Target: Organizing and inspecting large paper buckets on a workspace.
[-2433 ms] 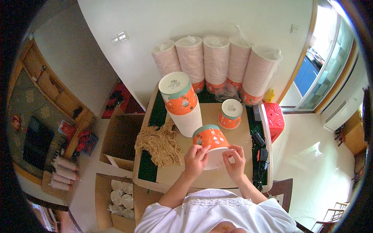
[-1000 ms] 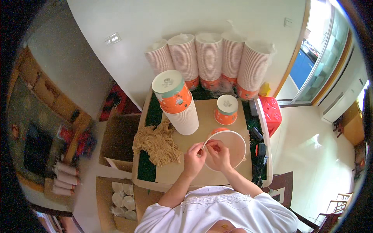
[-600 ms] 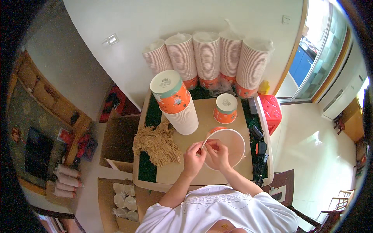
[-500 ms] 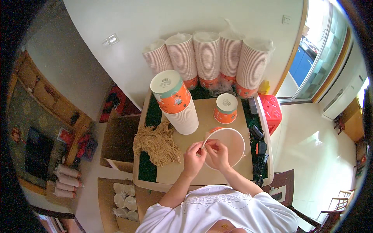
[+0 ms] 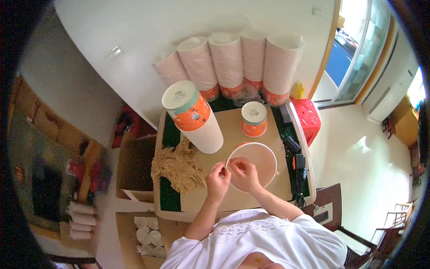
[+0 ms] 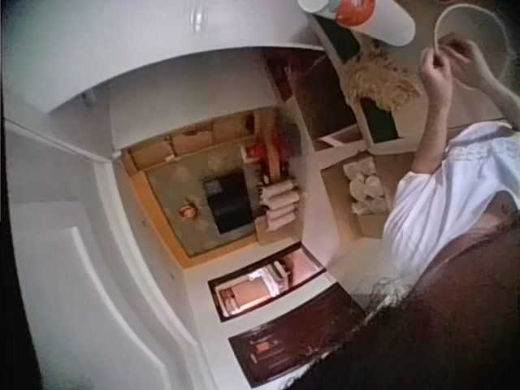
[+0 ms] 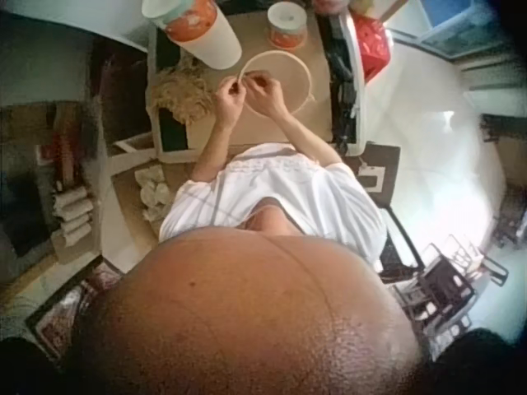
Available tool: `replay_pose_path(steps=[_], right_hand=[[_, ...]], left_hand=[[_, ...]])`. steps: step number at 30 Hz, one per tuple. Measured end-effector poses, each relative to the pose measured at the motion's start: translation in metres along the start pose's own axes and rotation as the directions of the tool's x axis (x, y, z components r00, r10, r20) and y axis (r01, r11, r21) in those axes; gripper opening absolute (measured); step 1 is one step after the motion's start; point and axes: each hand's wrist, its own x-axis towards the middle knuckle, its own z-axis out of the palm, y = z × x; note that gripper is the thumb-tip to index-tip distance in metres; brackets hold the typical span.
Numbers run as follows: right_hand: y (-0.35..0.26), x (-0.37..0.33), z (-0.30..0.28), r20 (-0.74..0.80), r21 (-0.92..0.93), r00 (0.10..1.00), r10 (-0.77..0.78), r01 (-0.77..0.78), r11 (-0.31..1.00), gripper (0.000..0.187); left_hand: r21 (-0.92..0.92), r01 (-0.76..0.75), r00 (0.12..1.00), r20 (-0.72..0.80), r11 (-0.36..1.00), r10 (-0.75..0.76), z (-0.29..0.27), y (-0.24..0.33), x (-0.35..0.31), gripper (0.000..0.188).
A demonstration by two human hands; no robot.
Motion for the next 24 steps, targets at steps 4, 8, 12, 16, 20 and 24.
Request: replay_pose_path(steps=[4, 8, 12, 16, 20, 24], right_hand=[[-0.007, 0.002, 0.001, 0.041, 0.006, 0.999, 0.026, -0.026, 1.0, 0.018], [0.0, 0.003, -0.002, 0.064, -0.021, 0.996, 0.058, -0.057, 0.998, 0.016], [0.011, 0.005, -0.004, 0.044, 0.014, 0.999, 0.021, -0.021, 1.0, 0.016], [0.011, 0.004, -0.004, 0.071, 0.002, 0.997, 0.018, -0.018, 1.0, 0.012], [0.002, 0.002, -0.004, 0.059, 0.016, 0.998, 0.028, -0.029, 0.999, 0.013], [-0.001, 0.003, -0.005, 0.036, 0.002, 0.999, -0.017, 0.017, 1.0, 0.019]], left_hand=[[-0.01, 0.016, 1.0, -0.006, 1.0, -0.016, -0.002, 0.002, 0.001, 0.018], [-0.018, 0.061, 0.998, 0.024, 0.998, -0.061, -0.001, 0.0, 0.001, 0.019], [0.011, 0.036, 0.999, 0.029, 0.999, -0.036, -0.001, 0.007, 0.002, 0.02], [0.038, 0.033, 0.999, 0.03, 0.999, -0.034, -0.002, 0.009, 0.002, 0.02], [0.044, 0.032, 0.999, 0.037, 0.999, -0.033, -0.002, 0.011, 0.003, 0.02], [0.035, 0.02, 0.999, 0.04, 0.999, -0.022, -0.001, 0.014, 0.005, 0.02]])
